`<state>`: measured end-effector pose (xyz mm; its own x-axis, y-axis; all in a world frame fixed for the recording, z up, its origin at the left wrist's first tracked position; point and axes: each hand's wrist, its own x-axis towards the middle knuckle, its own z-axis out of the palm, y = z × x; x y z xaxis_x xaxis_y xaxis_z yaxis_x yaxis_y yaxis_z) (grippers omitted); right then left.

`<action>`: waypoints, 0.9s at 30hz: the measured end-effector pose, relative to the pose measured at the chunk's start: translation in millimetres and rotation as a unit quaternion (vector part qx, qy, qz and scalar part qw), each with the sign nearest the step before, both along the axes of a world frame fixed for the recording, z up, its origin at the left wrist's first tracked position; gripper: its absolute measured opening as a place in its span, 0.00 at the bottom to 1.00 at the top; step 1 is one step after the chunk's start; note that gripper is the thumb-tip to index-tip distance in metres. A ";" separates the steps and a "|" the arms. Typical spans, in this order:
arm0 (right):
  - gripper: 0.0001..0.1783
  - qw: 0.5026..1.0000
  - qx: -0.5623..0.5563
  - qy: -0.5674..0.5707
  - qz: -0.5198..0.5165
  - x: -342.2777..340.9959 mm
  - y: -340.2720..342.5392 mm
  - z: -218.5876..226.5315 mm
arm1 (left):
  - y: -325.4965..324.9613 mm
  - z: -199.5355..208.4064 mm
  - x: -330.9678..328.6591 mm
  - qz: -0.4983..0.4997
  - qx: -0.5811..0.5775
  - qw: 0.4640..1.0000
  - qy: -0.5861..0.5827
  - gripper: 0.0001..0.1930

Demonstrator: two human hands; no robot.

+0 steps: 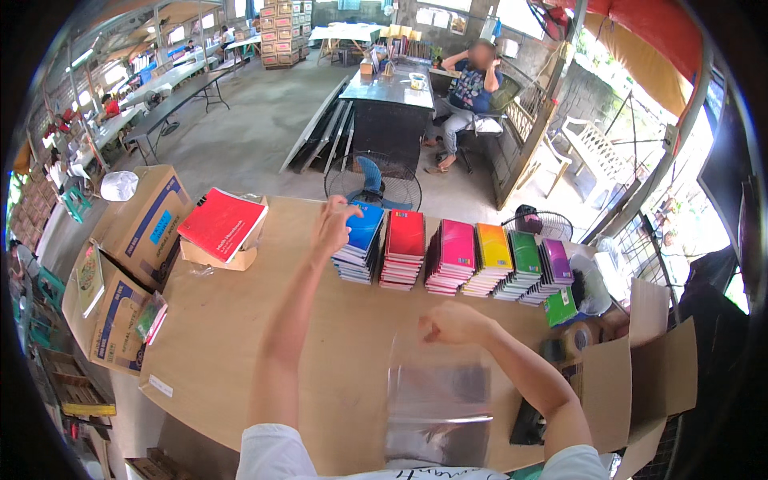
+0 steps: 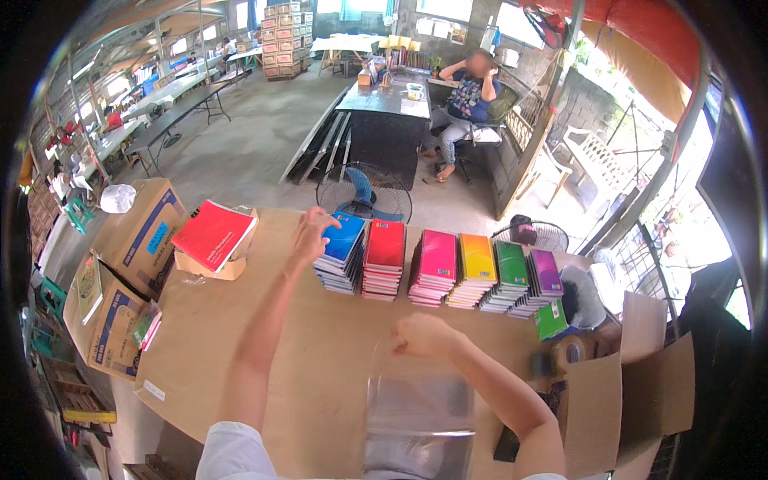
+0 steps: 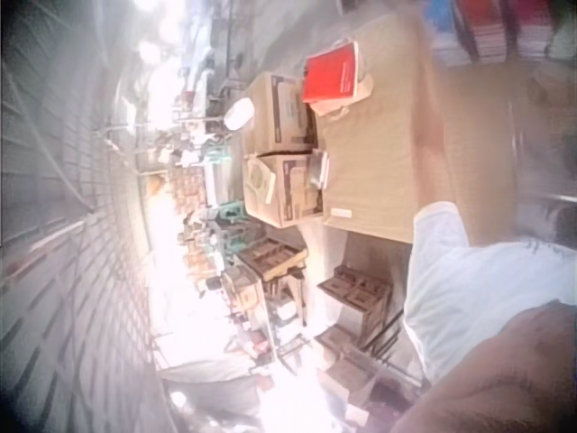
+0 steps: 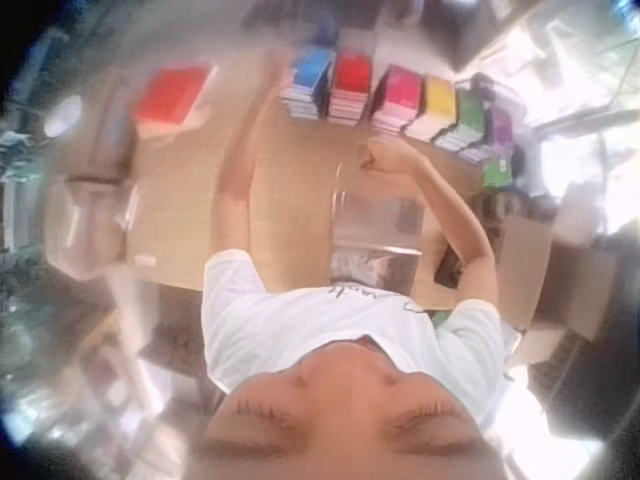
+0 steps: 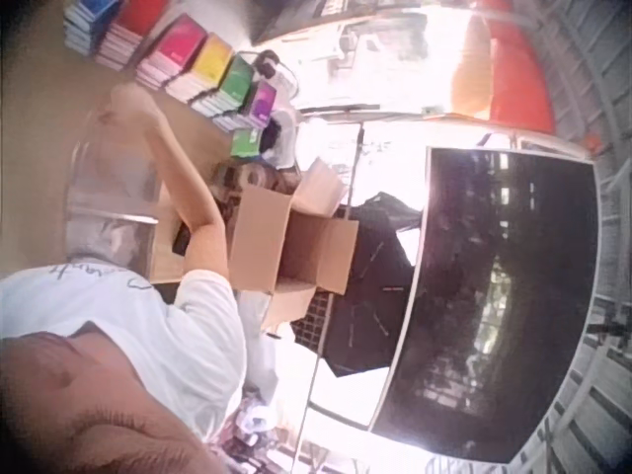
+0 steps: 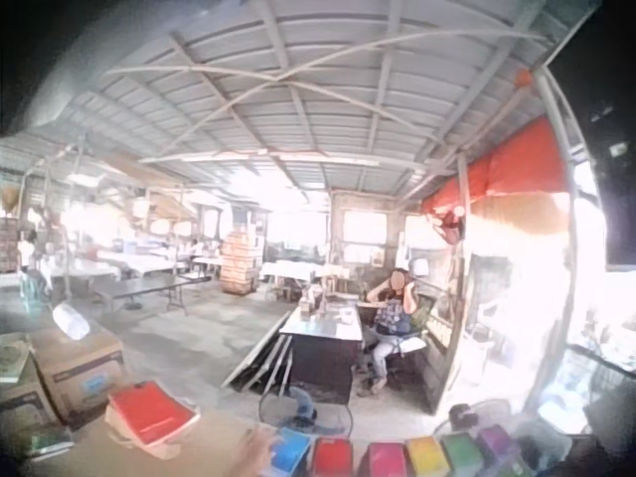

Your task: The person selects several colorful notebooks from a table, stacks them, places the stack into a plastic bag, and then puts the bagged stack into a cardboard box.

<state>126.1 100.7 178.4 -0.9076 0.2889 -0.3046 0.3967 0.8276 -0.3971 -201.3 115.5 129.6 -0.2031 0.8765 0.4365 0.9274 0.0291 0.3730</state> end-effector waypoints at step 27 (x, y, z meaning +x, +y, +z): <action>0.13 0.948 0.305 0.035 0.088 -158.1 153.4 -29.3 | -81.5 -59.0 70.7 -0.029 0.147 0.589 -0.794 0.27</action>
<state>-32.1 254.2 149.1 -0.9699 0.2345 -0.0659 0.2221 0.9625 0.1561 -130.6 33.9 70.6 -0.5330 0.8364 -0.1282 -0.6014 -0.2680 0.7526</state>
